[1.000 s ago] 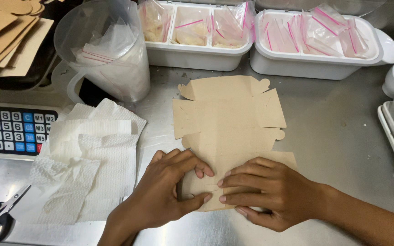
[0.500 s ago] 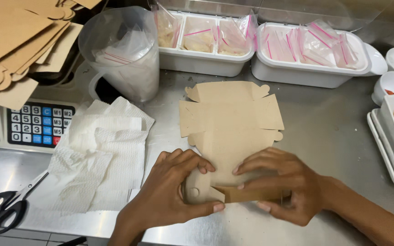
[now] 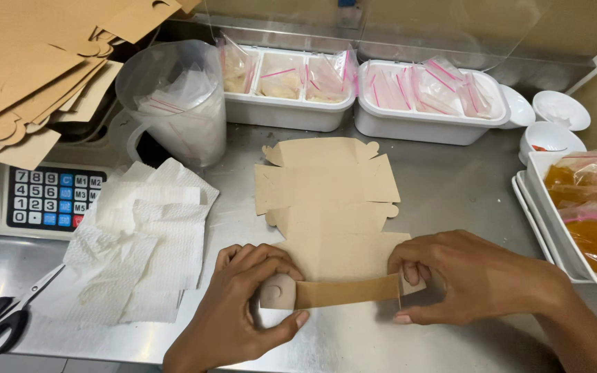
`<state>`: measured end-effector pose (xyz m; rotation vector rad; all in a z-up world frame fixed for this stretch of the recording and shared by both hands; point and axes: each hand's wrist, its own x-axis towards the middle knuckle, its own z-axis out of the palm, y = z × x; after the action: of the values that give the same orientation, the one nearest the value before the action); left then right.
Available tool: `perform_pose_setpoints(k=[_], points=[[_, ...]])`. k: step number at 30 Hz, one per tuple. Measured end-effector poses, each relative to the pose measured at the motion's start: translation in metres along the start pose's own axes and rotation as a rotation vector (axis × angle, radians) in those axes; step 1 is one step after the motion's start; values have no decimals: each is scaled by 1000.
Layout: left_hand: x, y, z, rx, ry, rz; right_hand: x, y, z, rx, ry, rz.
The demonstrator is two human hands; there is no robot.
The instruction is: The person assembles flat cardboard boxes by folding the flaps and pressing down the adhesive strips to secure the structure. The person handles several boxes one at a time on a stainless steel countertop.
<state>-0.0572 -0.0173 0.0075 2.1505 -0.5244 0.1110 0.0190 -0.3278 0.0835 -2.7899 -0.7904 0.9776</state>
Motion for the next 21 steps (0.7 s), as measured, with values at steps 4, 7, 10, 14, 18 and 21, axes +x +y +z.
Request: perform_pose_setpoints(k=[4, 7, 10, 14, 18, 21], points=[[4, 4, -3, -59, 8, 48, -7, 7, 1, 48, 29, -181], [3, 3, -2, -121, 3, 88, -8, 15, 2, 23, -6, -192], [0, 2, -4, -149, -31, 57, -6, 20, 2, 145, 71, -371], [1, 2, -4, -174, -60, 63, -4, 24, 2, 207, 124, -419], [2, 1, -3, -178, -71, 122, -3, 26, 3, 195, 72, -406], [2, -1, -4, -164, -96, 138, -1, 25, 4, 207, 66, -422]])
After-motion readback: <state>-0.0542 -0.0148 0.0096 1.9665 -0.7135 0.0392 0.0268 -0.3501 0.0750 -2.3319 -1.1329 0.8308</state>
